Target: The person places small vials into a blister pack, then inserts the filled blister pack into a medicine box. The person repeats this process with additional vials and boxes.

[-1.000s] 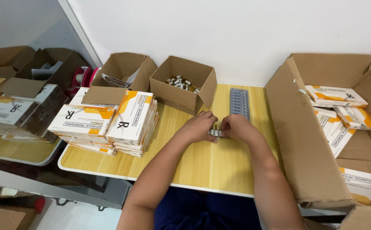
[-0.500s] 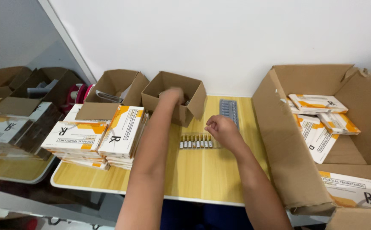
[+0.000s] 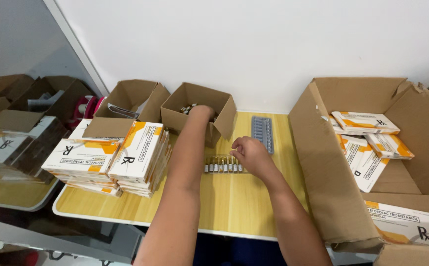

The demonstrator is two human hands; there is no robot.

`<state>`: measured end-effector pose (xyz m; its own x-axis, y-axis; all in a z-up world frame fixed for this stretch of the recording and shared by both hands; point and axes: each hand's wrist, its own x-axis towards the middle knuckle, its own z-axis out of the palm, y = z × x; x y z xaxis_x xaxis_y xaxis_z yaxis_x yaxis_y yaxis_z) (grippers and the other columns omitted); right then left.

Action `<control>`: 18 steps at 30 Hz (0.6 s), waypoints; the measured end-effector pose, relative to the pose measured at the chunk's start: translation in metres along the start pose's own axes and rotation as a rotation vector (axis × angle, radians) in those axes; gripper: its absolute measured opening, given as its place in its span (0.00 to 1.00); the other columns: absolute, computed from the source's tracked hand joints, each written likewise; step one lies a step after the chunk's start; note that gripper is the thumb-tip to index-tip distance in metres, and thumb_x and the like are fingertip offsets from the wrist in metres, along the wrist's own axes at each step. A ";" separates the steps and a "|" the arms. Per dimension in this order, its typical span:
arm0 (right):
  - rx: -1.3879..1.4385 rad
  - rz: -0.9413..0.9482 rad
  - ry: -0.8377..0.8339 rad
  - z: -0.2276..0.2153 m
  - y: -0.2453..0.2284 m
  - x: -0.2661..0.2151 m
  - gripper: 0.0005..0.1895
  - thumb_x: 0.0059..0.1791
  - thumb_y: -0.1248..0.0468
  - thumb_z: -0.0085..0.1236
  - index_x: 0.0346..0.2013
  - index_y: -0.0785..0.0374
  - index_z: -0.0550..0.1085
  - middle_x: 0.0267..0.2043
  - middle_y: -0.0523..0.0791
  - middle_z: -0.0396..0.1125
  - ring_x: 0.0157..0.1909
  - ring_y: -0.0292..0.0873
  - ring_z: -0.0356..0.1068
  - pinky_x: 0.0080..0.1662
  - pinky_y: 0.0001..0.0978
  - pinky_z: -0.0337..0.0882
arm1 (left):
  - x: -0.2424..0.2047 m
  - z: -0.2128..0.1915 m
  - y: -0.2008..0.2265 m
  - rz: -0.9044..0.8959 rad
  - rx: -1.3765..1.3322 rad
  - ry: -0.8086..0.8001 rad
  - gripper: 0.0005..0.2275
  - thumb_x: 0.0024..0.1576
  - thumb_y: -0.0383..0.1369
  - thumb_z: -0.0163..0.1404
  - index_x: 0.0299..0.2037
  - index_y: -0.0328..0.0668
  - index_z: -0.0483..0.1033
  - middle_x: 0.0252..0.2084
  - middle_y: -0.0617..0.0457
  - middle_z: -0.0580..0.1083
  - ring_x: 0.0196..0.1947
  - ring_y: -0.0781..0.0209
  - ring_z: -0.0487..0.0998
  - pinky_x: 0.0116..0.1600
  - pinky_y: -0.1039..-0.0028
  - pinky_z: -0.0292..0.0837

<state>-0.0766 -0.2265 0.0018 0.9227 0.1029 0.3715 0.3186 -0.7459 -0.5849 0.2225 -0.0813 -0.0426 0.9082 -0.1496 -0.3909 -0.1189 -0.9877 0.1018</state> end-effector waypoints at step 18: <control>-0.019 0.097 -0.070 0.001 -0.006 0.002 0.12 0.45 0.59 0.66 0.37 0.65 0.79 0.32 0.48 0.73 0.35 0.48 0.73 0.40 0.40 0.73 | -0.028 -0.014 0.007 0.049 0.002 0.060 0.20 0.55 0.42 0.58 0.57 0.49 0.79 0.62 0.46 0.73 0.61 0.46 0.75 0.61 0.58 0.72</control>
<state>-0.0768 -0.2206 0.0050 0.9622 0.0751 0.2619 0.2237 -0.7667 -0.6018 0.2017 -0.0829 -0.0187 0.9237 -0.1944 -0.3301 -0.1643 -0.9794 0.1173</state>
